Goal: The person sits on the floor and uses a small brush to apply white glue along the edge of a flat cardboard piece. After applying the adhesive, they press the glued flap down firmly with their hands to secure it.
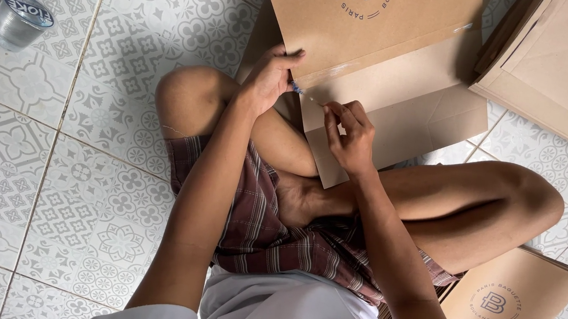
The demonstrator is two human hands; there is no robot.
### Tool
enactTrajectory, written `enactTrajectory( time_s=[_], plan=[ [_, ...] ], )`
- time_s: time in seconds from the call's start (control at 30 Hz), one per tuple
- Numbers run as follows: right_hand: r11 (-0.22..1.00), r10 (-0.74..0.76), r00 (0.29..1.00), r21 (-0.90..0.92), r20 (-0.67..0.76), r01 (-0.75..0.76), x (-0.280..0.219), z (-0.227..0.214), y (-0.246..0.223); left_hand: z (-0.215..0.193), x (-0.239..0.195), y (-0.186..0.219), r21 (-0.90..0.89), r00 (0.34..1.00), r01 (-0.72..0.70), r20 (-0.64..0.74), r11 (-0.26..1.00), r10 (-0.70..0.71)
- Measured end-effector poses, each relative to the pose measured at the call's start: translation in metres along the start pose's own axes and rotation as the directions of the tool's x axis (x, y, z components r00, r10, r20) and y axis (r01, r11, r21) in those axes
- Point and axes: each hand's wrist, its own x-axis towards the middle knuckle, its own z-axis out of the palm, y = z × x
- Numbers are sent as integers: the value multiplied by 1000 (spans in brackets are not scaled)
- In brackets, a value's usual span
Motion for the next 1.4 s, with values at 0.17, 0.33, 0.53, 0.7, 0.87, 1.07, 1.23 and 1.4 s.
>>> enactTrajectory(
  time_s=[0.17, 0.33, 0.53, 0.7, 0.87, 1.07, 1.23, 1.4],
  plan=[
    [993, 65, 998, 101, 26, -68, -3, 1, -2, -11, 12, -7, 14, 1000, 4, -30, 1000, -4],
    [996, 83, 995, 35, -47, -81, -1, -1, 3, 0, 0, 3, 8, 1000, -6, -23, 1000, 7],
    [999, 41, 999, 17, 3, -41, 0, 3, 1, -7, 8, -4, 12, 1000, 1, -22, 1000, -1],
    [998, 57, 997, -28, -49, -58, -7, 0, 10, 3, -4, 7, 15, 1000, -9, -20, 1000, 9],
    [996, 78, 997, -49, -17, -79, -5, 2, 8, -1, -1, 5, 12, 1000, -7, -26, 1000, 8],
    [967, 216, 967, -109, -134, -231, 2, -28, 39, 5, -9, 13, 25, 999, -8, -36, 1000, 9],
    [969, 217, 972, -103, -86, -226, 7, -27, 33, 1, -1, 8, 30, 999, -12, -51, 999, 13],
    [933, 252, 964, -244, -92, -267, 18, -49, 40, 11, -11, 22, 183, 980, 28, -197, 983, 9]
  ],
)
